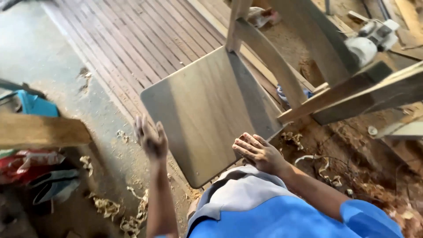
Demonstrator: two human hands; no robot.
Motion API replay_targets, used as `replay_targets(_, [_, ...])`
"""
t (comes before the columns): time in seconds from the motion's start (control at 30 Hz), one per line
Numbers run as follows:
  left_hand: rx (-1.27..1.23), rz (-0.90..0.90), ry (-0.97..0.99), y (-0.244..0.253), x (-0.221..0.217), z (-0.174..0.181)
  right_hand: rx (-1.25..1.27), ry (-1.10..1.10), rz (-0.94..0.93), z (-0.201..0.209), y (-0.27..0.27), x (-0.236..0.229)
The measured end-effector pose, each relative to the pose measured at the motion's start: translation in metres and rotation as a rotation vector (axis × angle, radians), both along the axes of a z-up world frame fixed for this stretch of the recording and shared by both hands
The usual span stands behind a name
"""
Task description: Assembling and inspecting a wooden chair frame in a workshop environment.
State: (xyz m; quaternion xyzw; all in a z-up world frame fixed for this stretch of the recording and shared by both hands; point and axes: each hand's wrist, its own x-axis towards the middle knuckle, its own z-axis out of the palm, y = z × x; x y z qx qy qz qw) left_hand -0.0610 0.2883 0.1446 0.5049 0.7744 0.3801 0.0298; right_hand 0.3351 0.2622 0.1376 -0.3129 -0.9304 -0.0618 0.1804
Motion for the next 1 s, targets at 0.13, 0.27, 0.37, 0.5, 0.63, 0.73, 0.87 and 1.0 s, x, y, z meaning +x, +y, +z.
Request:
replay_targets(0.13, [-0.573,0.032,0.166,0.103,0.038,0.037,-0.339,0.261,-0.013,0.007,0.011,0.014])
replay_targets(0.27, [-0.567,-0.125,0.215,0.169,0.102,0.034,-0.145,0.183,-0.289,0.024,0.016,0.021])
replay_targets(0.37, [-0.703,-0.565,0.155,0.118,0.176,0.079,-0.068,0.209,-0.506,-0.002,0.028,0.008])
replay_targets(0.5, [0.089,-0.896,0.491,0.010,0.160,0.037,-0.123,0.032,-0.507,-0.003,0.083,-0.024])
replay_targets(0.63, [-0.203,-0.270,0.323,-0.083,0.100,0.009,-0.295,-0.028,-0.403,0.017,0.187,-0.073])
replay_targets(0.73, [-0.302,0.111,-0.121,-0.104,0.097,0.013,-0.233,0.411,-0.224,-0.059,0.301,-0.129])
replay_targets(0.87, [-0.357,0.263,-0.310,-0.091,0.109,0.030,-0.735,-0.108,-0.462,0.048,0.313,-0.162])
replay_targets(1.0, [-0.370,0.277,-0.302,-0.089,0.105,0.034,-0.506,0.120,-0.401,0.011,0.216,-0.124])
